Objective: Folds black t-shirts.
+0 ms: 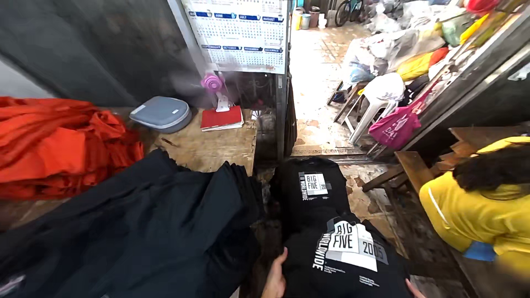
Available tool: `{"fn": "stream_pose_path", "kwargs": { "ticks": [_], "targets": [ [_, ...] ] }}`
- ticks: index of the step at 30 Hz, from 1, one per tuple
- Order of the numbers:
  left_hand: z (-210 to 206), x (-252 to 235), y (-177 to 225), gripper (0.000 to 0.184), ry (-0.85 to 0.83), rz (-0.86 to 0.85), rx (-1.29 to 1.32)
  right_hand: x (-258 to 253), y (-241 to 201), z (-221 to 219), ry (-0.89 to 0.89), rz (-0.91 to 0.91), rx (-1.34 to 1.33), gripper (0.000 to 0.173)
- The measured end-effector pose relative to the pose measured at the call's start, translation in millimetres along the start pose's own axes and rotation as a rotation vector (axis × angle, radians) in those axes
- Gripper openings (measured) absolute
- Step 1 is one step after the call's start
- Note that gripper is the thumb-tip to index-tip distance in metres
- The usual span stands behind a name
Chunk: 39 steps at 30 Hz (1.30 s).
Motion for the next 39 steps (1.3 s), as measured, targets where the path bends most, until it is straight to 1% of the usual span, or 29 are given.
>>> {"fn": "stream_pose_path", "kwargs": {
  "ticks": [1,3,4,6,9,10,11,12,14,15,17,19,20,21,22,24,25,26,27,28,30,31,32,33,34,35,36,37,39],
  "targets": [
    [-4.8,-0.4,22.6,0.040,-0.005,-0.086,0.009,1.0,0.0,-3.2,-0.002,-0.044,-0.003,0.042],
    [-16.9,3.4,58.1,0.043,-0.047,-0.197,0.035,3.7,1.7,-7.3,-0.026,-0.050,-0.032,0.048],
    [-22.0,5.1,72.2,0.044,-0.084,-0.221,0.042,3.8,0.6,-12.0,-0.037,-0.031,-0.036,0.050],
    [-27.4,3.4,94.1,0.043,-0.135,-0.224,0.041,4.5,-6.5,-27.3,-0.092,0.036,-0.026,0.049],
    [-28.2,-0.3,105.2,0.041,-0.146,-0.175,0.044,9.7,-17.1,-35.2,-0.196,0.127,-0.095,0.049],
    [-28.4,0.0,104.4,0.041,-0.132,-0.173,0.040,13.0,-19.4,-39.2,-0.197,0.179,-0.124,0.049],
    [-27.4,1.0,102.3,0.041,-0.117,-0.184,0.033,18.0,-20.5,-45.2,-0.169,0.241,-0.136,0.045],
    [-26.2,2.5,100.0,0.042,-0.105,-0.209,0.025,21.1,-21.0,-49.5,-0.135,0.296,-0.117,0.037],
    [-24.9,2.5,100.7,0.042,-0.105,-0.294,0.005,6.3,-13.0,-33.8,-0.159,0.352,-0.160,0.039],
    [-26.9,1.4,105.5,0.042,-0.117,-0.343,-0.012,2.0,-16.4,-29.0,-0.153,0.341,-0.174,0.038],
    [-39.1,4.2,123.0,0.044,-0.156,-0.433,-0.048,12.4,-45.0,-38.4,-0.030,0.288,-0.161,0.032],
    [-59.1,12.8,149.5,0.045,-0.246,-0.519,-0.071,45.6,-91.0,-76.7,0.182,0.235,-0.090,0.027],
    [-73.2,19.4,164.7,0.043,-0.311,-0.567,-0.070,58.6,-112.2,-91.1,0.242,0.236,-0.081,0.026],
    [-88.4,27.4,180.4,0.040,-0.386,-0.621,-0.059,66.1,-128.6,-96.0,0.248,0.277,-0.101,0.025],
    [-104.4,36.9,198.1,0.040,-0.469,-0.680,-0.049,71.2,-144.9,-95.5,0.209,0.352,-0.123,0.024],
    [-134.3,62.2,235.6,0.045,-0.606,-0.789,-0.046,75.4,-177.7,-80.8,0.066,0.563,-0.133,0.022],
    [-146.2,75.7,254.5,0.045,-0.658,-0.842,-0.044,74.6,-195.3,-69.3,0.012,0.659,-0.138,0.027],
    [-158.0,89.6,274.5,0.043,-0.696,-0.896,-0.049,77.9,-217.3,-62.2,-0.006,0.749,-0.119,0.037],
    [-169.0,103.7,293.6,0.041,-0.727,-0.946,-0.052,87.8,-241.4,-59.8,0.000,0.833,-0.099,0.046],
    [-176.5,116.2,309.1,0.040,-0.748,-0.989,-0.053,103.2,-264.1,-60.2,0.025,0.900,-0.081,0.049],
    [-178.7,131.9,329.3,0.041,-0.793,-1.041,-0.038,140.1,-299.6,-65.5,0.104,0.953,-0.026,0.045],
    [-174.6,135.7,334.3,0.043,-0.805,-1.050,-0.028,155.2,-308.9,-66.1,0.141,0.953,0.022,0.042],
    [-167.5,137.3,334.7,0.045,-0.809,-1.034,-0.024,167.6,-311.1,-66.1,0.219,0.941,0.090,0.040],
    [-159.0,137.9,329.2,0.044,-0.778,-0.998,-0.033,176.8,-306.6,-65.3,0.337,0.931,0.180,0.041],
    [-149.4,136.1,317.5,0.038,-0.713,-0.957,-0.056,182.7,-296.4,-63.5,0.469,0.905,0.286,0.048],
    [-139.3,132.2,300.5,0.028,-0.616,-0.913,-0.101,183.4,-282.0,-59.8,0.578,0.862,0.366,0.057],
    [-128.6,125.5,278.6,0.023,-0.500,-0.865,-0.165,178.2,-264.4,-52.8,0.667,0.807,0.426,0.069],
    [-115.2,114.8,253.0,0.024,-0.374,-0.806,-0.240,166.1,-243.6,-41.8,0.746,0.735,0.474,0.078],
    [-79.6,86.8,191.6,0.028,-0.103,-0.658,-0.425,127.0,-184.8,-10.2,0.877,0.490,0.582,0.087]
  ]
}}
Point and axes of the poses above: each hand's wrist, its own x-axis away from the middle knuckle, its own z-axis out of the back of the hand, y = z × x, the point moved 1 cm from there along -x, towards the middle knuckle, and after that the axes turned 6 degrees about -z, right-handed, at the moved point
